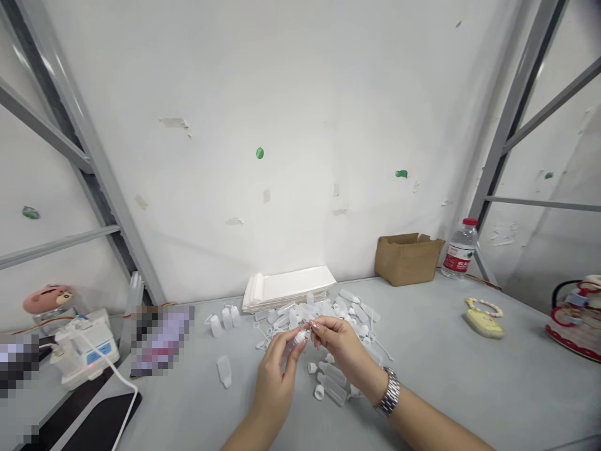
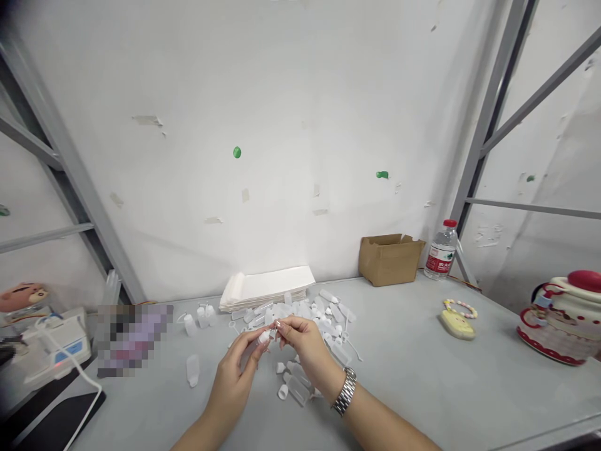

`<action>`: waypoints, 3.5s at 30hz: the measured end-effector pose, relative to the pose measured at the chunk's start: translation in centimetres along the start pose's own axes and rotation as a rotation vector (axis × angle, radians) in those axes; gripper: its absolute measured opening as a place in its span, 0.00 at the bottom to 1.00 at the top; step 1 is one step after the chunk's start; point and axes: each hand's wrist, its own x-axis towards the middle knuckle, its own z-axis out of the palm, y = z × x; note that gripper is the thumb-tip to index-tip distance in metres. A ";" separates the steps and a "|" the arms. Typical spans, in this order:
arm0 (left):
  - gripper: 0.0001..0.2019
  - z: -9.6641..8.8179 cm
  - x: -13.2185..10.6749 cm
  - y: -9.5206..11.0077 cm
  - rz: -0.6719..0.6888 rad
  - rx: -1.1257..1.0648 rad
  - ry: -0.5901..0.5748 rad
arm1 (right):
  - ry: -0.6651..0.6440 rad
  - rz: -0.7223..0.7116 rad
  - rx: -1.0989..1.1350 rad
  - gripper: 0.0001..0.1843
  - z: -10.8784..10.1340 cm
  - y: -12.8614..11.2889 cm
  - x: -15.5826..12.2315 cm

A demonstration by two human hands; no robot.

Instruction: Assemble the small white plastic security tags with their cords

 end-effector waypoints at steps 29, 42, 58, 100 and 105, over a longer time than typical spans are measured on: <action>0.12 0.1 0.0 -0.6 -0.001 0.027 -0.013 | -0.008 0.045 0.069 0.16 0.2 -0.1 0.0; 0.11 0.1 0.0 -0.7 0.018 0.057 0.000 | 0.012 0.013 0.009 0.15 0.1 0.1 0.0; 0.11 0.1 0.1 -0.9 0.062 0.070 -0.009 | -0.035 0.092 0.224 0.13 0.0 0.6 0.1; 0.11 0.0 -0.1 -1.8 0.131 0.212 0.001 | 0.091 -0.156 -0.364 0.15 -0.3 0.6 0.2; 0.12 0.1 0.0 -2.1 0.163 0.226 0.025 | 0.080 -0.211 -0.484 0.15 -0.5 0.8 0.2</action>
